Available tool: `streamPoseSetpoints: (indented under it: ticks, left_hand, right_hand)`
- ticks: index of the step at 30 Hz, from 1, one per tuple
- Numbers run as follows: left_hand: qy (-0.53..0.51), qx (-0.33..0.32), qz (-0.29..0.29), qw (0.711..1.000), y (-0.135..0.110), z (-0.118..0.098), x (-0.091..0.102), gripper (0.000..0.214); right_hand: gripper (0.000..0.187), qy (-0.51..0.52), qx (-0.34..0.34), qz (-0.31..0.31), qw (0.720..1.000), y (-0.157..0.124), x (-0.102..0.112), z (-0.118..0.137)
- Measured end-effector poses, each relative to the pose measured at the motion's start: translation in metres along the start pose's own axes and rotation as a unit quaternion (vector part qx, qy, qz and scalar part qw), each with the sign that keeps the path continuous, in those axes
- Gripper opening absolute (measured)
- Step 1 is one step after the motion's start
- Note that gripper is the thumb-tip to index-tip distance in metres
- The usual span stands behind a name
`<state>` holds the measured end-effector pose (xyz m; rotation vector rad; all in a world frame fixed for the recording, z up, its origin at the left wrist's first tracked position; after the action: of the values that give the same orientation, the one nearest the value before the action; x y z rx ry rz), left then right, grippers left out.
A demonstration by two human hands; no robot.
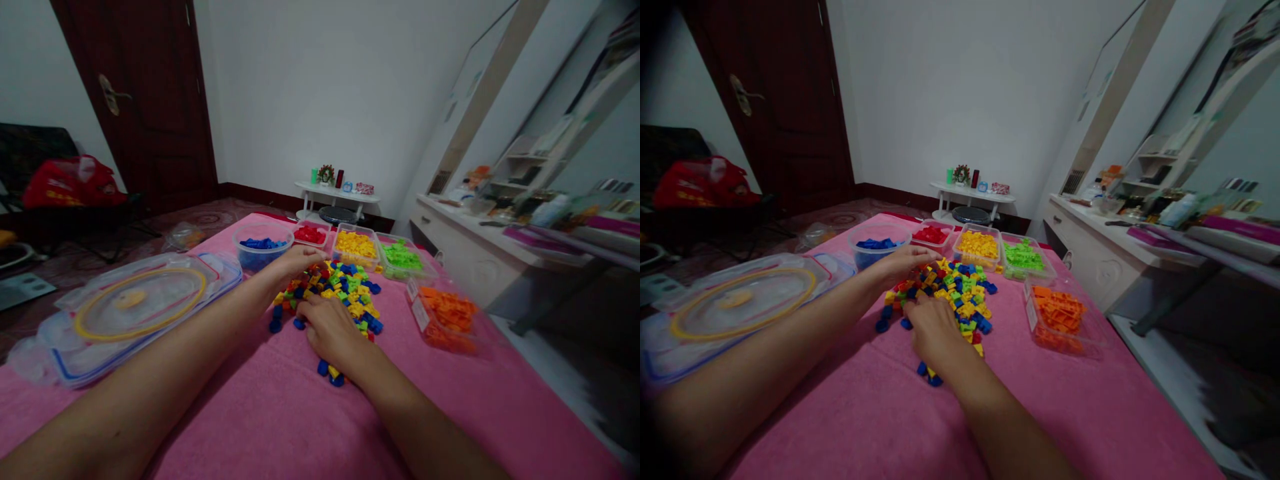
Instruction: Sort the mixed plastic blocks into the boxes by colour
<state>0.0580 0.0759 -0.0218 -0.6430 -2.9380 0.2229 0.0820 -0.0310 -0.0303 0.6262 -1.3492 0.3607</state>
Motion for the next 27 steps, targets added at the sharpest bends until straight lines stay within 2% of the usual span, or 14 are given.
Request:
streamPoseSetpoints:
  ticks: [3,7,10,13,17,22,27]
  left_hand:
    - [-0.001,0.001,0.005,1.0,0.001,0.001,-0.001,0.046]
    - [-0.031,0.016,0.01,0.999,0.005,0.008,-0.003,0.048]
    - [-0.059,0.027,0.052,0.996,0.008,0.016,-0.013,0.056]
    - [-0.094,0.061,0.117,0.987,0.007,0.025,-0.03,0.064]
    - [-0.136,0.097,0.169,0.971,-0.003,0.026,-0.05,0.065]
    - [-0.208,0.077,0.17,0.96,-0.012,0.011,-0.055,0.053]
    - [-0.237,0.09,0.181,0.95,-0.014,0.011,-0.06,0.046]
  right_hand:
    - [0.026,0.061,-0.004,-0.034,0.998,0.0,0.009,-0.008]
    - [0.026,0.127,-0.049,-0.145,0.98,-0.003,0.04,-0.037]
    - [0.022,0.141,-0.077,-0.227,0.96,-0.01,0.065,-0.058]
    - [0.017,0.158,-0.091,-0.273,0.945,-0.016,0.078,-0.072]
    - [0.015,0.169,-0.117,-0.29,0.935,-0.02,0.078,-0.084]
    - [0.018,0.203,-0.124,-0.278,0.931,-0.017,0.07,-0.088]
    - [0.016,0.225,-0.124,-0.257,0.932,-0.014,0.064,-0.089]
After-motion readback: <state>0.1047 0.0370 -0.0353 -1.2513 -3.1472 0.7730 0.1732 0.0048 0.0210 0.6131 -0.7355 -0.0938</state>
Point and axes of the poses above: each hand's wrist, its own y-axis towards the middle knuckle, its own x-axis out of the back of the hand, z = x × y, the point moved 10 cm from there along y, towards the middle knuckle, and after that the axes turned 7 degrees about x, right-handed, at the moved point
